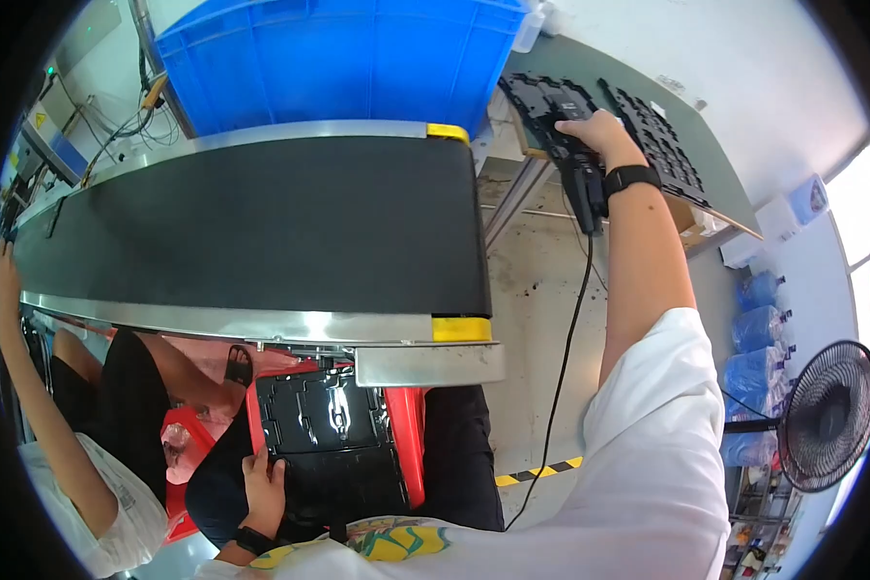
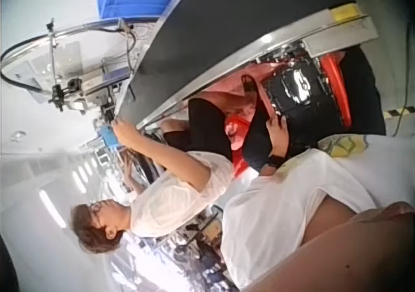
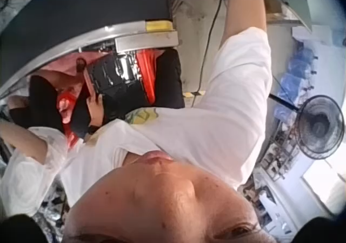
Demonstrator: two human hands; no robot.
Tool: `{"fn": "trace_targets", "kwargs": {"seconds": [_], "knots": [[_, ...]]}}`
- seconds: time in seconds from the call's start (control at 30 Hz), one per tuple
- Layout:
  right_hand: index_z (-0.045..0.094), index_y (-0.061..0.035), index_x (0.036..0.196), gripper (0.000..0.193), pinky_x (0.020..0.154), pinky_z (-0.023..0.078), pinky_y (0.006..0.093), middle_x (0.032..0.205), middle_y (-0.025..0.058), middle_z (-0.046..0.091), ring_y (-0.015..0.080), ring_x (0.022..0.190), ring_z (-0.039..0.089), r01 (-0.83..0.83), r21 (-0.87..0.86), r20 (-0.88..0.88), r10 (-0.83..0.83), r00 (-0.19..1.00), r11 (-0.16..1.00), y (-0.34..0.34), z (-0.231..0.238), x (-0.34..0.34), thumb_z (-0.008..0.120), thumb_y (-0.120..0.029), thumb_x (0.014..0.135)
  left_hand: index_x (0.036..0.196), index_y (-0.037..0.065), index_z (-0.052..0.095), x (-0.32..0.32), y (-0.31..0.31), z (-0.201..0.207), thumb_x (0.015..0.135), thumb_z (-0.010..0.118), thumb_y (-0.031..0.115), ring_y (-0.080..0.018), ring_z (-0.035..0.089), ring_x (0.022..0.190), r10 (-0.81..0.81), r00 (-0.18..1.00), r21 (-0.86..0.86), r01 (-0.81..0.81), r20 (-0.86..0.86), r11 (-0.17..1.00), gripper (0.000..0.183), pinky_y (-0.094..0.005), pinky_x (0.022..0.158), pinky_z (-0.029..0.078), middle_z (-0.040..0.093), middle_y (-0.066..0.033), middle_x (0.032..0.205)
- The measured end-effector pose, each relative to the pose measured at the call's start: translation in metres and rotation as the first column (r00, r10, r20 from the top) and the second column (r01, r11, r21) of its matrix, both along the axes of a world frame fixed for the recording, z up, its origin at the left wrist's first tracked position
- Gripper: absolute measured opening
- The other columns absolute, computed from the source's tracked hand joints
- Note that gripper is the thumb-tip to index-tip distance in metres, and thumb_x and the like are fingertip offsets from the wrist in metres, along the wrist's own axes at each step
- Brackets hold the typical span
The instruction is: Placing smaller components into a larger tray housing on an assembly line.
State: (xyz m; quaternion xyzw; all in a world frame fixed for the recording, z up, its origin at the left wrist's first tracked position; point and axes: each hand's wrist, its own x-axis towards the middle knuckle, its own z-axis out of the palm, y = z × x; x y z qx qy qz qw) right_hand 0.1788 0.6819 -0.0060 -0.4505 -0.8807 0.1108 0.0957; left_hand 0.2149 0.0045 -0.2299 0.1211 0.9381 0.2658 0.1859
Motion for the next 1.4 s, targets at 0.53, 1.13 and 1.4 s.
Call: {"fn": "trace_targets", "kwargs": {"seconds": [0.53,1.13,1.4], "knots": [[0.066,-0.0003,0.077,0.053,0.06,0.045,0.0284,0.069,0.0047,0.059,0.0128,0.066,0.057,-0.054,-0.02,-0.453,0.039,0.891,0.998,-0.046,0.052,0.075,0.064,-0.053,0.076,0.124,-0.001,0.05,0.016,-0.016,-0.001,0.08,0.07,0.022,-0.0324,0.053,0.092,-0.041,0.997,0.14,0.049,-0.063,0.989,0.053,-0.0371,0.081,0.045,0.05,-0.0185,0.104],[0.065,0.0036,0.085,0.037,0.052,0.045,0.0251,0.074,0.0047,0.061,0.0127,0.062,0.057,-0.342,-0.916,-0.32,0.135,0.938,0.209,-0.453,-0.104,0.116,0.07,-0.032,0.079,0.12,0.005,0.056,0.014,-0.044,-0.032,0.071,0.076,0.017,-0.0219,0.056,0.076,-0.09,0.994,0.427,0.106,-0.057,0.898,0.054,-0.0305,0.071,0.048,0.051,-0.0101,0.09],[0.066,0.0034,0.076,0.042,0.049,0.047,0.0292,0.067,0.0084,0.059,0.0184,0.06,0.061,-0.258,-0.622,-0.193,0.174,0.966,0.739,-0.493,-0.239,0.037,0.072,-0.038,0.074,0.112,-0.001,0.059,0.013,-0.053,-0.059,0.071,0.078,0.019,-0.0202,0.057,0.083,-0.052,0.985,0.623,-0.063,0.164,0.78,0.049,-0.0281,0.078,0.048,0.054,-0.0122,0.093]]}}
